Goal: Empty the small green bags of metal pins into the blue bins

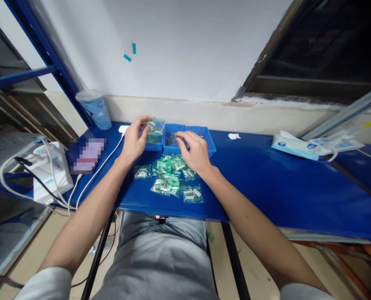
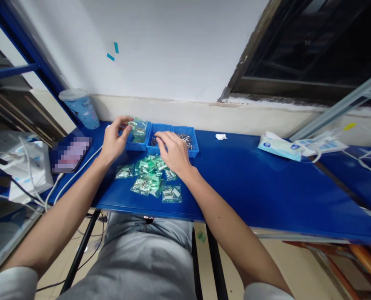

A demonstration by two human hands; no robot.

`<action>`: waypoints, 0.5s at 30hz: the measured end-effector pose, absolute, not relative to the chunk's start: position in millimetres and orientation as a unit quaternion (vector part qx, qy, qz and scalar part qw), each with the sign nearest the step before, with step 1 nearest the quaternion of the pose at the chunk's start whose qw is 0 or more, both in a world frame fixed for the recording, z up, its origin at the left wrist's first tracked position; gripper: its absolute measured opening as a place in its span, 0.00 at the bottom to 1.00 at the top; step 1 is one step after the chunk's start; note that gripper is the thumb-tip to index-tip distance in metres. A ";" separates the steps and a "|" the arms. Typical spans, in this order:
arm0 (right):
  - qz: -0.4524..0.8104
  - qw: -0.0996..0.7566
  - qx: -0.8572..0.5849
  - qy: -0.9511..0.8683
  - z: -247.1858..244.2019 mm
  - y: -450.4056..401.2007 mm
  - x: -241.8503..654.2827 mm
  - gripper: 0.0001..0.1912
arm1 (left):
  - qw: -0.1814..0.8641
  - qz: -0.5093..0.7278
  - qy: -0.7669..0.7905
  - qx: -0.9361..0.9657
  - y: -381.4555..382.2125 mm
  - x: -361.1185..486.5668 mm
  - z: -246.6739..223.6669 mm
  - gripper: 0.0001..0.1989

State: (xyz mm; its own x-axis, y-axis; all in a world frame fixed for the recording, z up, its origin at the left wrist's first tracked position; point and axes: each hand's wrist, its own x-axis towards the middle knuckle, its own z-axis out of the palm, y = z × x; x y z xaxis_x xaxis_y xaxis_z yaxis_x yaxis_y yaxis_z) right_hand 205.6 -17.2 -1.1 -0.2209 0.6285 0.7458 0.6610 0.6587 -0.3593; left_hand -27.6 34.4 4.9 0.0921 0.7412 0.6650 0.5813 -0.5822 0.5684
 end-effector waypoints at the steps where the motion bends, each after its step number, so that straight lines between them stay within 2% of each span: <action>1: -0.030 0.461 -0.410 -0.787 -1.6 -17.0 205.8 0.15 | 0.072 0.484 0.475 0.731 37.9 -31.4 3.7 0.15; 6: -0.014 0.403 -0.384 -0.831 -3.0 -19.1 205.9 0.16 | 0.044 0.363 0.559 0.744 43.2 -37.7 -3.4 0.17; 10: 0.017 0.293 -0.361 -0.885 -3.0 -25.3 200.9 0.17 | 0.011 0.306 0.590 0.747 37.8 -34.9 -5.8 0.18; 15: -0.022 0.140 -0.388 -0.911 4.1 -36.1 189.6 0.17 | 0.005 0.312 0.585 0.749 33.5 -32.8 -8.0 0.24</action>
State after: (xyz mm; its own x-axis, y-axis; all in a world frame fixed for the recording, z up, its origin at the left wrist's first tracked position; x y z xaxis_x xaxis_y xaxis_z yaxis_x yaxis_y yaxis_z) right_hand 189.6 -36.1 4.1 -0.6594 0.7005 0.2730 0.7131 0.6978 -0.0680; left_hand -32.8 33.5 -8.0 0.1209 0.8791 0.4611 0.8725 -0.3156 0.3731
